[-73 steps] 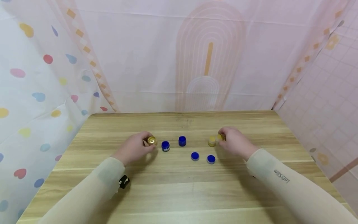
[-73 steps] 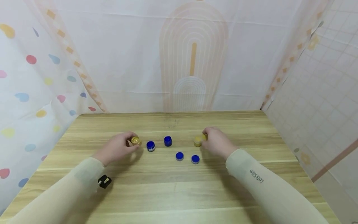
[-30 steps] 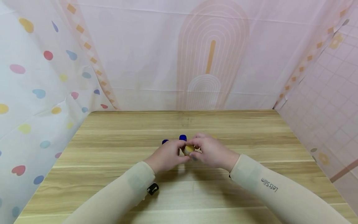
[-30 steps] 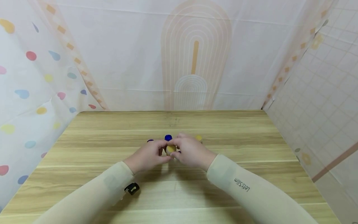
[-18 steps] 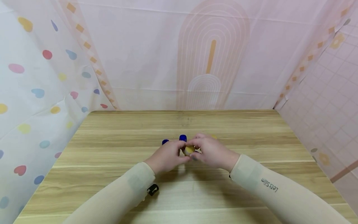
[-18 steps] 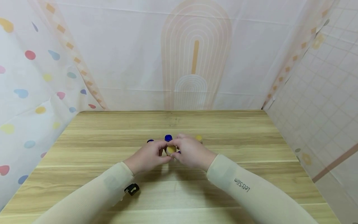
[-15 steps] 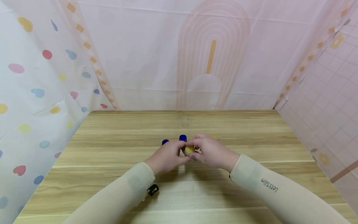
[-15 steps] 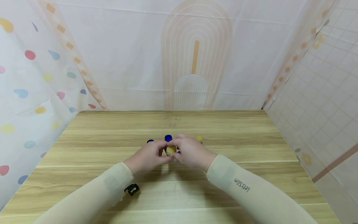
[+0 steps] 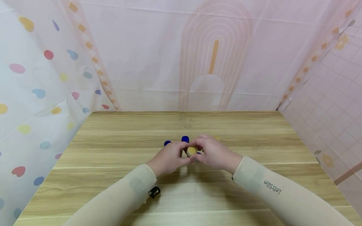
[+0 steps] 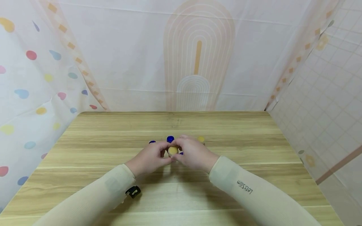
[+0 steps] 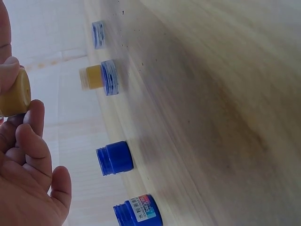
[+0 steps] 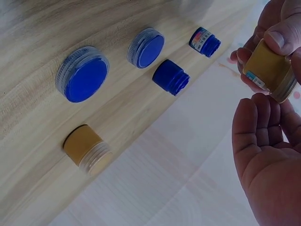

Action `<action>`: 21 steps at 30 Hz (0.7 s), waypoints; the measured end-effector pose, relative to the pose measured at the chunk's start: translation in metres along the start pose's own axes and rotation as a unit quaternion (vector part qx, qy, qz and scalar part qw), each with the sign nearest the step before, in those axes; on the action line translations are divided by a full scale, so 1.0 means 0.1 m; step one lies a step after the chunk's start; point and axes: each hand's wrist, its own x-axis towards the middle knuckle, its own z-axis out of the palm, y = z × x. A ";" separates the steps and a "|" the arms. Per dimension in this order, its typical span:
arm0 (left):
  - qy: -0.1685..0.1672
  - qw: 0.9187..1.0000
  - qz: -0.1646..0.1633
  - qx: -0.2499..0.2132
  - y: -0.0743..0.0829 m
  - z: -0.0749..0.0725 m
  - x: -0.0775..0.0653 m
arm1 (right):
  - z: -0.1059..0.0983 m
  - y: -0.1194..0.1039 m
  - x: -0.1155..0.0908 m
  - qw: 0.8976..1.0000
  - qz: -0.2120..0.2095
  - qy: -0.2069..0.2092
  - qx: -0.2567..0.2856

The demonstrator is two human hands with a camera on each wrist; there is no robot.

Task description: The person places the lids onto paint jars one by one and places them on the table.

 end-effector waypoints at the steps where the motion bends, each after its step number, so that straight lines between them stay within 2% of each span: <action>1: 0.000 1.000 -0.001 -0.002 0.00 0.00 0.00 | 0.00 0.00 0.00 1.000 0.001 0.001 0.002; 11: -0.002 1.000 0.000 -0.009 0.00 -0.01 -0.01 | 0.02 0.03 0.00 0.999 0.025 0.005 0.032; 21: 0.000 1.000 0.004 -0.013 0.00 -0.02 0.00 | 0.00 0.10 0.00 1.000 -0.027 0.002 0.014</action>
